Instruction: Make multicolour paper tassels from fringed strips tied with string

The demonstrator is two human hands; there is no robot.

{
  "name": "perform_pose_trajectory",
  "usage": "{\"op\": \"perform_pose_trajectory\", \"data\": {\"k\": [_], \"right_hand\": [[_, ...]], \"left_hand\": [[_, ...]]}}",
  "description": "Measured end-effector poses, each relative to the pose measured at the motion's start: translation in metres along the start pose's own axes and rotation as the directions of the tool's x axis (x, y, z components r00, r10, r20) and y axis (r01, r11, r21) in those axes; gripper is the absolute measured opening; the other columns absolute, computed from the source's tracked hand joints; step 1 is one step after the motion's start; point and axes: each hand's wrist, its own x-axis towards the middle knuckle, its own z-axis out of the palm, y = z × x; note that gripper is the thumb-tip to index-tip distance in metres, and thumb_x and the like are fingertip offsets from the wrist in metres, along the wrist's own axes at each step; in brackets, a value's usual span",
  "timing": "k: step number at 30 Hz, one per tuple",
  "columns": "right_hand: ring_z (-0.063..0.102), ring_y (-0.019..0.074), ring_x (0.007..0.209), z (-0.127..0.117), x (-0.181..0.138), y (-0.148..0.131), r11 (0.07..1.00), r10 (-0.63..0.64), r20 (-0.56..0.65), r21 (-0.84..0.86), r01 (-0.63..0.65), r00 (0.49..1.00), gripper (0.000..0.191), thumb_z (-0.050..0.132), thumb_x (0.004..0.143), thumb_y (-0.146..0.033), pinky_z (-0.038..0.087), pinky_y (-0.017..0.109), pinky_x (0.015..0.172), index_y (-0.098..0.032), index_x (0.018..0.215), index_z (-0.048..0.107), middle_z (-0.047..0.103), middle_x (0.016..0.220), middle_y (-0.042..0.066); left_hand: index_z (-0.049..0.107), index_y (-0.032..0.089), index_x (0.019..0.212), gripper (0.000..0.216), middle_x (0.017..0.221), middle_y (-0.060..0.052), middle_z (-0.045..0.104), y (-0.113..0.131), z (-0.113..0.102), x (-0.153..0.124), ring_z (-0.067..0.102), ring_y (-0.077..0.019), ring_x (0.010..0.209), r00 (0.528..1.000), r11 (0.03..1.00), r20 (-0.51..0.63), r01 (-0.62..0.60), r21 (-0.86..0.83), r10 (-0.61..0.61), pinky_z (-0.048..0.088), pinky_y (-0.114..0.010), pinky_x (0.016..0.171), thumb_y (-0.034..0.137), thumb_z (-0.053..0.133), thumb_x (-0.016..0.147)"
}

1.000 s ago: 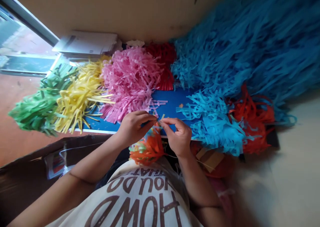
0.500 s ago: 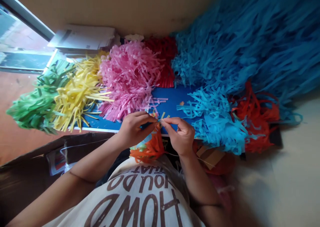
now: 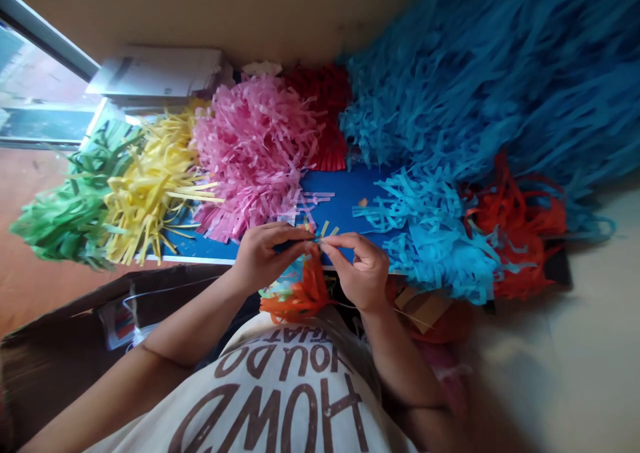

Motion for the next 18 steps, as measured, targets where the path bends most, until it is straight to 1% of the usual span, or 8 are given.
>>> {"op": "perform_pose_trajectory", "data": {"k": [3,5,8,10,12,13,15,18], "right_hand": [[0.072,0.0193,0.080,0.0020,-0.0009,0.0017,1.000,-0.007,0.008,0.001,0.007,1.000,0.003,0.075,0.084,-0.031,0.059,0.033,0.076,-0.029,0.086,0.076,0.076,0.084,0.000],[0.072,0.0196,0.081,0.0034,-0.0014,0.0026,1.000,0.003,0.004,0.000,-0.003,1.000,0.004,0.075,0.084,-0.031,0.059,0.034,0.077,-0.029,0.086,0.076,0.076,0.084,0.000],[0.072,0.0193,0.082,0.0048,-0.0015,0.0040,1.000,0.014,0.008,0.018,-0.014,1.000,0.004,0.075,0.084,-0.030,0.058,0.033,0.077,-0.029,0.087,0.076,0.077,0.085,0.000],[0.072,0.0184,0.083,0.0048,-0.0013,0.0051,0.999,0.002,0.025,0.033,-0.002,1.000,0.005,0.075,0.085,-0.027,0.057,0.032,0.078,-0.029,0.089,0.076,0.077,0.087,-0.001],[0.071,0.0176,0.083,0.0045,-0.0012,0.0060,0.999,-0.016,0.038,0.051,0.014,0.999,0.007,0.075,0.085,-0.025,0.057,0.031,0.078,-0.030,0.090,0.076,0.076,0.087,-0.002],[0.071,0.0174,0.083,0.0044,-0.0012,0.0062,0.998,-0.020,0.043,0.057,0.018,0.999,0.008,0.074,0.085,-0.024,0.057,0.031,0.078,-0.030,0.090,0.076,0.076,0.087,-0.002],[0.071,0.0174,0.082,0.0044,-0.0013,0.0061,0.998,-0.021,0.053,0.061,0.018,0.998,0.008,0.074,0.085,-0.024,0.057,0.031,0.079,-0.030,0.091,0.076,0.076,0.087,-0.002],[0.071,0.0180,0.086,0.0037,-0.0007,0.0052,0.999,-0.019,0.095,0.044,0.015,0.995,0.011,0.072,0.087,-0.024,0.057,0.032,0.081,-0.030,0.095,0.076,0.077,0.092,-0.001]], "left_hand": [[0.076,0.017,0.086,0.014,0.076,-0.006,0.075,0.0005,0.0010,0.0008,0.070,-0.0142,0.068,0.999,0.998,0.013,0.043,-0.055,-0.043,0.053,-0.023,0.068,0.028,0.068,0.089],[0.075,0.017,0.084,0.013,0.075,-0.005,0.074,-0.0001,0.0026,0.0013,0.069,-0.0140,0.068,0.999,0.999,-0.022,0.027,-0.045,-0.028,0.053,-0.023,0.066,0.026,0.068,0.089],[0.074,0.016,0.085,0.012,0.078,-0.007,0.073,-0.0019,0.0050,0.0005,0.069,-0.0142,0.071,0.996,0.998,-0.067,-0.059,0.029,0.061,0.053,-0.023,0.066,0.023,0.066,0.090],[0.075,0.016,0.090,0.011,0.081,-0.008,0.073,-0.0028,0.0054,-0.0014,0.070,-0.0142,0.073,0.990,0.990,-0.043,-0.128,0.065,0.131,0.053,-0.022,0.068,0.021,0.064,0.091],[0.075,0.016,0.094,0.011,0.083,-0.008,0.074,-0.0032,0.0047,-0.0035,0.070,-0.0137,0.074,0.987,0.984,-0.017,-0.160,0.078,0.162,0.054,-0.021,0.069,0.019,0.064,0.092],[0.075,0.016,0.094,0.010,0.083,-0.007,0.075,-0.0033,0.0041,-0.0043,0.070,-0.0134,0.073,0.988,0.985,-0.017,-0.152,0.080,0.154,0.054,-0.021,0.069,0.018,0.065,0.091],[0.075,0.017,0.091,0.007,0.082,-0.006,0.076,-0.0036,0.0030,-0.0052,0.071,-0.0130,0.072,0.995,0.993,-0.033,-0.092,0.068,0.094,0.054,-0.020,0.069,0.018,0.068,0.090],[0.074,0.018,0.084,0.005,0.078,-0.004,0.076,-0.0051,0.0030,-0.0047,0.071,-0.0128,0.070,0.999,0.999,-0.031,-0.022,-0.026,0.021,0.054,-0.020,0.069,0.020,0.071,0.088]]}}
